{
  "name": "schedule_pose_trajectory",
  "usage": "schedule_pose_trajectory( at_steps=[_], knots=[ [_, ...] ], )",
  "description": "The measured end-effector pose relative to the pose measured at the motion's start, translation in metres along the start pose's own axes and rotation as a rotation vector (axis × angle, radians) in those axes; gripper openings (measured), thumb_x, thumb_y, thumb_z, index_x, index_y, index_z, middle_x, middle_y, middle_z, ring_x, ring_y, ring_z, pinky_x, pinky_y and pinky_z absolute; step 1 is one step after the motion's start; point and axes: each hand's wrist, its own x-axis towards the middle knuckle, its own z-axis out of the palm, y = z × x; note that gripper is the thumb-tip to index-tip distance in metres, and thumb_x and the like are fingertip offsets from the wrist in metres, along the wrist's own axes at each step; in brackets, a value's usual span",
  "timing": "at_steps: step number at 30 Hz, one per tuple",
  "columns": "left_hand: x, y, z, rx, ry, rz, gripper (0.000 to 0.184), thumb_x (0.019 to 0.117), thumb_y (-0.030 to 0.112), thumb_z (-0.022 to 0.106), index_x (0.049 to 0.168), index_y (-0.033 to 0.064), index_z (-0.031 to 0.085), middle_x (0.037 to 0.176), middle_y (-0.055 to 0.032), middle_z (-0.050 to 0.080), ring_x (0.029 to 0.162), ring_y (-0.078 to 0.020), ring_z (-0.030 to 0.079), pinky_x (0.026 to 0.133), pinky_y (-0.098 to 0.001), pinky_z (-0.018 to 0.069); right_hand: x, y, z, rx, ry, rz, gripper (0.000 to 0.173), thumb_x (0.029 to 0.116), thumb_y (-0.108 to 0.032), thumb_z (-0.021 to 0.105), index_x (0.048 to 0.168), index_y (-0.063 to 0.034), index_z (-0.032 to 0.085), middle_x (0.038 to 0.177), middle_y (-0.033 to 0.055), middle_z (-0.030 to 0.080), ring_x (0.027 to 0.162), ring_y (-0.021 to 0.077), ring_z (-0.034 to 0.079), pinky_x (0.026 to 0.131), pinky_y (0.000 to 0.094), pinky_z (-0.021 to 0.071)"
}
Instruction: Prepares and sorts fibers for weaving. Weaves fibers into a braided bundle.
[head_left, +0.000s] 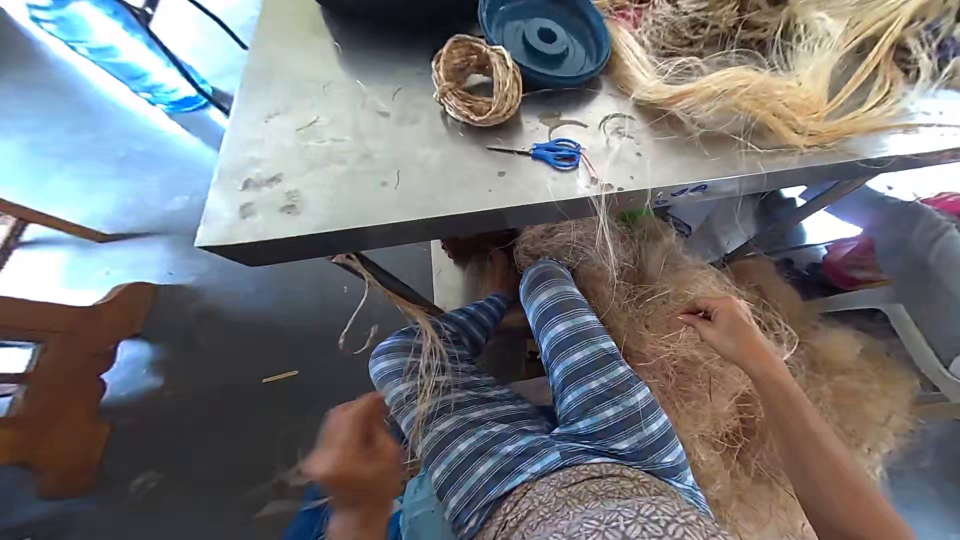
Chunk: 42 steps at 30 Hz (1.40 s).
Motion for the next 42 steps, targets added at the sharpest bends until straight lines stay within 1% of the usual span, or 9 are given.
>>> schedule_pose_trajectory(
  at_steps=[5, 7, 17, 20, 24, 30, 32, 37, 42],
  knots=[
    [-0.007, 0.072, 0.078, -0.316, -0.015, 0.133, 0.023, 0.1008, 0.005, 0.052, 0.095, -0.0059, 0.072, 0.081, -0.0167, 0.069, 0.074, -0.0185, 0.069, 0.073, -0.0280, 0.0585, 0.025, -0.013, 0.023, -0.140, -0.139, 0.105, 0.027, 0.1054, -0.019, 0.056, 0.115, -0.0030, 0.075, 0.113, 0.0210, 0.072, 0.110, 0.0388, 0.067, 0.098, 0.0600, 0.0477],
    [-0.008, 0.086, 0.089, -0.382, -0.014, 0.167, 0.023, 0.1021, 0.006, 0.051, 0.095, -0.0032, 0.071, 0.081, -0.0137, 0.067, 0.074, -0.0133, 0.067, 0.073, -0.0210, 0.0562, 0.031, -0.018, 0.033, -0.171, -0.162, 0.173, 0.028, 0.1050, -0.021, 0.055, 0.115, -0.0033, 0.074, 0.114, 0.0216, 0.071, 0.111, 0.0397, 0.066, 0.096, 0.0608, 0.0478],
    [-0.010, 0.092, 0.092, -0.418, -0.002, 0.137, 0.024, 0.1015, 0.006, 0.050, 0.094, -0.0047, 0.070, 0.077, -0.0114, 0.064, 0.070, -0.0054, 0.062, 0.070, -0.0120, 0.0506, 0.043, -0.028, 0.064, -0.141, -0.114, 0.471, 0.036, 0.1012, -0.036, 0.060, 0.109, -0.0032, 0.073, 0.117, 0.0211, 0.070, 0.113, 0.0380, 0.065, 0.093, 0.0589, 0.0495],
    [-0.011, 0.092, 0.091, -0.433, 0.004, 0.136, 0.023, 0.1017, 0.006, 0.050, 0.095, -0.0044, 0.070, 0.077, -0.0106, 0.063, 0.071, -0.0036, 0.061, 0.070, -0.0106, 0.0499, 0.039, -0.018, 0.068, -0.046, -0.012, 0.476, 0.026, 0.0960, -0.026, 0.064, 0.107, -0.0044, 0.075, 0.111, 0.0212, 0.071, 0.108, 0.0390, 0.066, 0.089, 0.0603, 0.0501],
    [-0.014, 0.093, 0.092, -0.453, -0.005, 0.113, 0.025, 0.1022, 0.007, 0.050, 0.094, -0.0049, 0.070, 0.077, -0.0097, 0.063, 0.071, -0.0023, 0.061, 0.071, -0.0102, 0.0497, 0.016, -0.005, 0.061, 0.042, 0.088, 0.386, 0.023, 0.0967, -0.022, 0.063, 0.103, -0.0022, 0.075, 0.100, 0.0189, 0.072, 0.098, 0.0369, 0.067, 0.084, 0.0586, 0.0502],
    [-0.019, 0.105, 0.095, -0.614, -0.059, 0.075, 0.024, 0.1024, 0.007, 0.051, 0.093, -0.0050, 0.069, 0.079, -0.0071, 0.065, 0.074, 0.0006, 0.061, 0.073, -0.0102, 0.0506, -0.041, 0.008, 0.039, 0.152, 0.272, 0.130, 0.015, 0.0928, -0.010, 0.065, 0.100, 0.0018, 0.072, 0.082, 0.0124, 0.069, 0.072, 0.0214, 0.064, 0.070, 0.0435, 0.0527],
    [-0.016, 0.110, 0.095, -0.667, -0.101, 0.071, 0.022, 0.1026, 0.007, 0.051, 0.094, -0.0041, 0.068, 0.081, -0.0056, 0.066, 0.076, 0.0012, 0.062, 0.075, -0.0106, 0.0516, -0.059, 0.010, 0.032, 0.070, 0.211, 0.087, 0.013, 0.0899, -0.008, 0.066, 0.095, 0.0020, 0.073, 0.081, 0.0147, 0.069, 0.073, 0.0267, 0.066, 0.069, 0.0492, 0.0533],
    [-0.012, 0.122, 0.106, -0.719, -0.182, 0.127, 0.021, 0.1018, 0.005, 0.052, 0.094, -0.0040, 0.069, 0.082, -0.0070, 0.068, 0.075, -0.0022, 0.063, 0.074, -0.0133, 0.0536, -0.078, 0.026, 0.036, -0.180, -0.309, 0.189, 0.017, 0.0930, -0.016, 0.066, 0.101, -0.0041, 0.076, 0.097, 0.0192, 0.073, 0.096, 0.0405, 0.069, 0.083, 0.0649, 0.0514],
    [-0.021, 0.128, 0.114, -0.746, -0.251, 0.103, 0.020, 0.1000, 0.003, 0.052, 0.093, -0.0040, 0.069, 0.081, -0.0071, 0.068, 0.074, -0.0028, 0.064, 0.074, -0.0137, 0.0539, -0.097, 0.044, 0.060, -0.239, -0.462, 0.196, 0.019, 0.0943, -0.019, 0.065, 0.100, -0.0038, 0.076, 0.098, 0.0203, 0.073, 0.098, 0.0415, 0.069, 0.084, 0.0640, 0.0505]
  ],
)
